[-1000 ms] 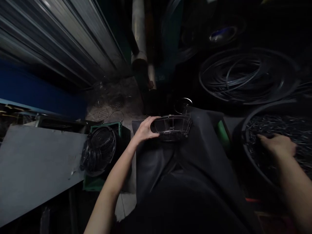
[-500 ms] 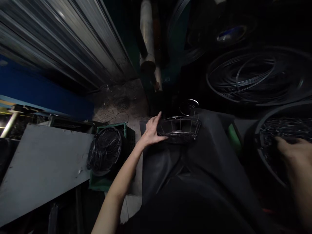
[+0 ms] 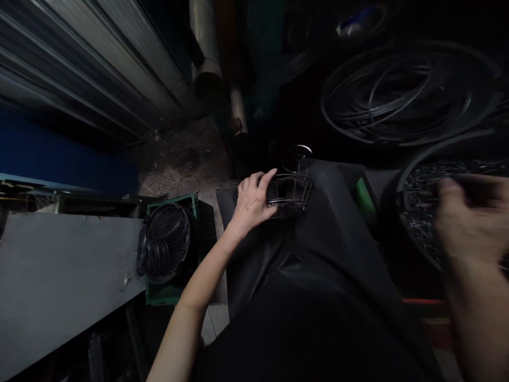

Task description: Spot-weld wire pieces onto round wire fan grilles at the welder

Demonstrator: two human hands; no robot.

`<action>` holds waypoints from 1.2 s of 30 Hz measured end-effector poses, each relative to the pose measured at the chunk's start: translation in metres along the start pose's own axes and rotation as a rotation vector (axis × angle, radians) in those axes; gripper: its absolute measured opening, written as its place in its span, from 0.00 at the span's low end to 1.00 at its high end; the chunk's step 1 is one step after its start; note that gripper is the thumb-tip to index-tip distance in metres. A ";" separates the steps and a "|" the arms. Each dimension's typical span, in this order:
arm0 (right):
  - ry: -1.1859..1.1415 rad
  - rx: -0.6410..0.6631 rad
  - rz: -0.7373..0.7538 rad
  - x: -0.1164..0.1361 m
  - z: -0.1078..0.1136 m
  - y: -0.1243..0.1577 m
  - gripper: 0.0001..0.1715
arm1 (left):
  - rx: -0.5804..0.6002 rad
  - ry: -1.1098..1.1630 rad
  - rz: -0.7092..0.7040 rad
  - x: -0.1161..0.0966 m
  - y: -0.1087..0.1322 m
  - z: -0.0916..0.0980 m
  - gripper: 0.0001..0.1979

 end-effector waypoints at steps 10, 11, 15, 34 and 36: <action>-0.383 0.548 -0.106 0.011 -0.098 0.065 0.16 | 0.028 -0.109 0.100 -0.003 0.000 0.003 0.31; -0.459 0.566 -0.201 0.017 -0.098 0.065 0.17 | 0.025 -0.096 0.104 -0.002 0.000 0.003 0.31; -0.764 0.715 -0.454 0.062 -0.116 0.073 0.20 | -0.004 -0.074 0.120 0.002 0.002 0.004 0.30; -0.803 0.696 -0.250 0.129 -0.174 0.070 0.18 | -0.230 0.028 0.198 0.035 0.011 0.021 0.31; -0.810 0.725 -0.264 0.132 -0.179 0.069 0.18 | -0.242 0.015 0.209 0.037 0.012 0.021 0.32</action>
Point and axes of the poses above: each hand's wrist, its own y-axis away from the middle knuckle, its own z-axis out of the back of the hand, x = y × z, the point moved 6 cm from there along -y, towards the middle knuckle, and after that the axes turned 14 degrees about -y, right-handed, at the moved point
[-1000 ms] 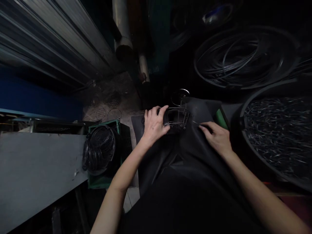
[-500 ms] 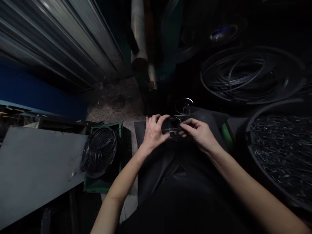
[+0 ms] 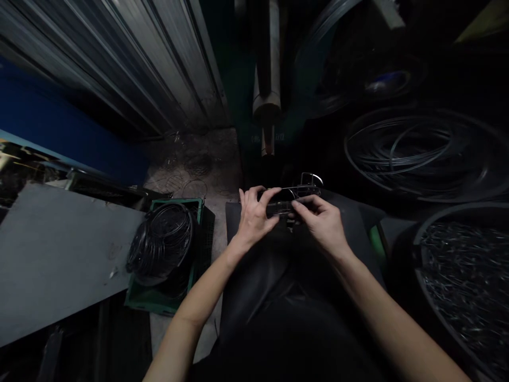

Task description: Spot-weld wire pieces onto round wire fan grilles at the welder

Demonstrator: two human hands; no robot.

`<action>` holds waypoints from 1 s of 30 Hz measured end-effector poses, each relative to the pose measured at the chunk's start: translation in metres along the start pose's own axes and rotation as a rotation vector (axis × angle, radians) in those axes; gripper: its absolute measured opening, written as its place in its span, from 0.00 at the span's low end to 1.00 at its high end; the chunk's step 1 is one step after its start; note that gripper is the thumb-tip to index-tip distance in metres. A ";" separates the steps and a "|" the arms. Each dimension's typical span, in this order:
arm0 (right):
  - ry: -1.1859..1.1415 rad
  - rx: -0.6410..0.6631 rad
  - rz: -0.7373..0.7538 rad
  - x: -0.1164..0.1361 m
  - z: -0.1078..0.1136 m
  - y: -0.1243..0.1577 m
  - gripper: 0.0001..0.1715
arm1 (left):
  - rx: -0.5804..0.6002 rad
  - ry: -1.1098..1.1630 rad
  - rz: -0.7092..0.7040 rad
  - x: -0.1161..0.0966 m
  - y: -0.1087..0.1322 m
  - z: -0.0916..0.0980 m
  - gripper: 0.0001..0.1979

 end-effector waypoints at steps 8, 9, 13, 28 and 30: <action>0.185 0.032 0.152 0.000 -0.012 -0.009 0.17 | -0.053 0.010 0.050 0.009 -0.002 -0.001 0.30; 0.215 0.032 0.192 0.002 -0.014 -0.008 0.17 | -0.059 0.021 0.057 0.010 -0.003 -0.001 0.30; 0.334 0.017 0.350 0.011 -0.021 -0.007 0.14 | -0.122 0.074 0.078 0.015 -0.006 0.002 0.30; 0.365 0.056 0.534 0.019 -0.044 -0.038 0.10 | -0.258 0.079 0.048 0.036 -0.033 0.000 0.29; 0.357 0.061 0.550 0.020 -0.046 -0.041 0.09 | -0.268 0.093 0.044 0.038 -0.036 -0.001 0.29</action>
Point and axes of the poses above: each hand's wrist, its own y-axis away from the middle knuckle, its own z-axis out of the back of the hand, x = y × z, the point moved 6 cm from there along -y, towards the middle knuckle, and after that the axes turned 14 degrees about -y, right-handed, at the moved point
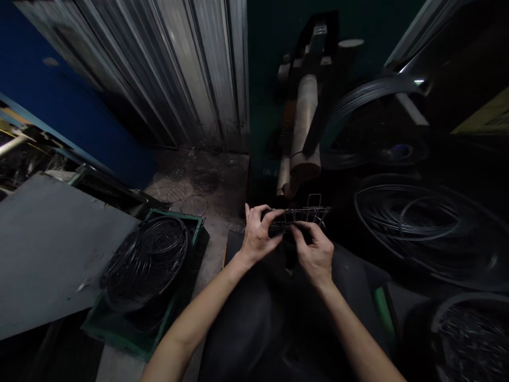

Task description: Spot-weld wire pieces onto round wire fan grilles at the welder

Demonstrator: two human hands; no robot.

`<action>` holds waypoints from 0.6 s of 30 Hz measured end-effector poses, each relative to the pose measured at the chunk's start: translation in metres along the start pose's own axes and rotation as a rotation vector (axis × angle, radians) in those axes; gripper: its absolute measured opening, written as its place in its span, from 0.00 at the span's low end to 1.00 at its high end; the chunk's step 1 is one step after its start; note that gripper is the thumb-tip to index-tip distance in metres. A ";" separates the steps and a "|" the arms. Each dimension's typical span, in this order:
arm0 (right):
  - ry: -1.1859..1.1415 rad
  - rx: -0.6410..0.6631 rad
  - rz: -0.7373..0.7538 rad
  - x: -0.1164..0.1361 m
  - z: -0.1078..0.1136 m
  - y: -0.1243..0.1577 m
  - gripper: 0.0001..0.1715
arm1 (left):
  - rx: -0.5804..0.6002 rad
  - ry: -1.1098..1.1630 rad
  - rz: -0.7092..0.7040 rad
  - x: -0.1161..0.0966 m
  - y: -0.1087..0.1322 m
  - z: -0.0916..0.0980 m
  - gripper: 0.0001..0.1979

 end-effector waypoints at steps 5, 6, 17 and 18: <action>0.001 -0.004 0.022 -0.002 -0.003 -0.006 0.09 | -0.028 0.031 -0.026 0.005 -0.006 -0.004 0.29; 0.006 -0.004 0.024 -0.003 -0.003 -0.007 0.10 | -0.027 0.032 -0.025 0.006 -0.007 -0.005 0.29; 0.048 -0.002 0.069 -0.006 -0.007 -0.020 0.11 | -0.041 0.030 -0.025 0.013 -0.020 -0.010 0.27; 0.049 -0.002 0.061 -0.007 -0.007 -0.021 0.11 | -0.032 0.026 -0.024 0.014 -0.022 -0.011 0.27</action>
Point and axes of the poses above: each hand's wrist, its own y-axis away from the middle knuckle, its own z-axis out of the back of the hand, x = y × z, the point moved 6 cm from there along -y, towards the middle knuckle, and after that the axes turned 14 degrees about -y, right-handed, at the moved point
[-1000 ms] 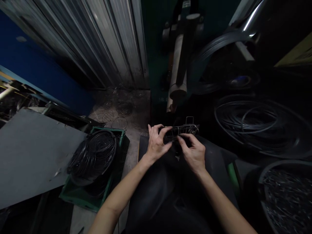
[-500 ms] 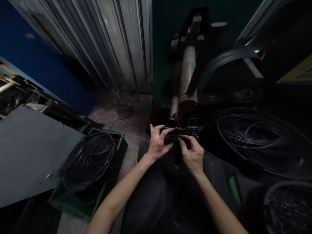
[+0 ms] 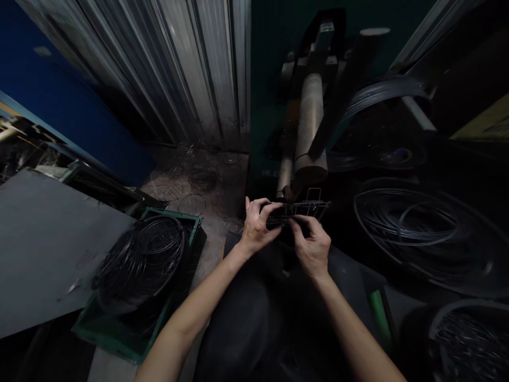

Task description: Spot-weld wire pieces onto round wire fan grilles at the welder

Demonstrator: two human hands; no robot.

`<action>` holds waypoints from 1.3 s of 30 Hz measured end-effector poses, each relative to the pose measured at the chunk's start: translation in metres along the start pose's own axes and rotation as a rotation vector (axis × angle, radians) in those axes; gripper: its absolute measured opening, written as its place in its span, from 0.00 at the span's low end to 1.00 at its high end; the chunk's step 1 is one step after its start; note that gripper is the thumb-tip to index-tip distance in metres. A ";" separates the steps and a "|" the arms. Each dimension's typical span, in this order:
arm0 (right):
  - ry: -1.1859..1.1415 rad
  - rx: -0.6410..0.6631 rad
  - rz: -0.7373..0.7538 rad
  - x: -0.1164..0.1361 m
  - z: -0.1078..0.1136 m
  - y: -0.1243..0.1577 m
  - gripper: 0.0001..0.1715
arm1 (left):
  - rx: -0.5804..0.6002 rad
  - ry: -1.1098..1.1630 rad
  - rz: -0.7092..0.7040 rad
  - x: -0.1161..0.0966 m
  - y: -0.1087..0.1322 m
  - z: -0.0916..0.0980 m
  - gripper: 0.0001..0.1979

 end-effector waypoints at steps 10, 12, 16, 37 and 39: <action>0.000 0.005 0.017 -0.001 -0.003 -0.005 0.11 | -0.035 0.011 -0.032 0.002 -0.007 0.000 0.28; 0.014 0.003 0.019 -0.001 -0.003 -0.005 0.11 | -0.026 0.003 -0.021 0.002 -0.007 0.000 0.28; 0.005 -0.004 0.027 -0.004 -0.003 -0.004 0.12 | 0.004 -0.031 -0.003 0.003 -0.008 0.002 0.28; 0.110 -0.113 0.003 0.017 0.063 0.031 0.11 | 0.008 0.006 0.038 -0.012 0.000 0.011 0.29; 0.128 -0.078 -0.013 0.019 0.068 0.039 0.11 | 0.029 0.019 0.032 -0.018 0.015 0.006 0.29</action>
Point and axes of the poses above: each hand's wrist, its own y-axis away from the middle knuckle, its own z-axis out of the back of the hand, x = y × z, the point moved 6 cm from there along -y, towards the middle knuckle, and after that the axes turned 14 degrees about -y, right-handed, at the moved point
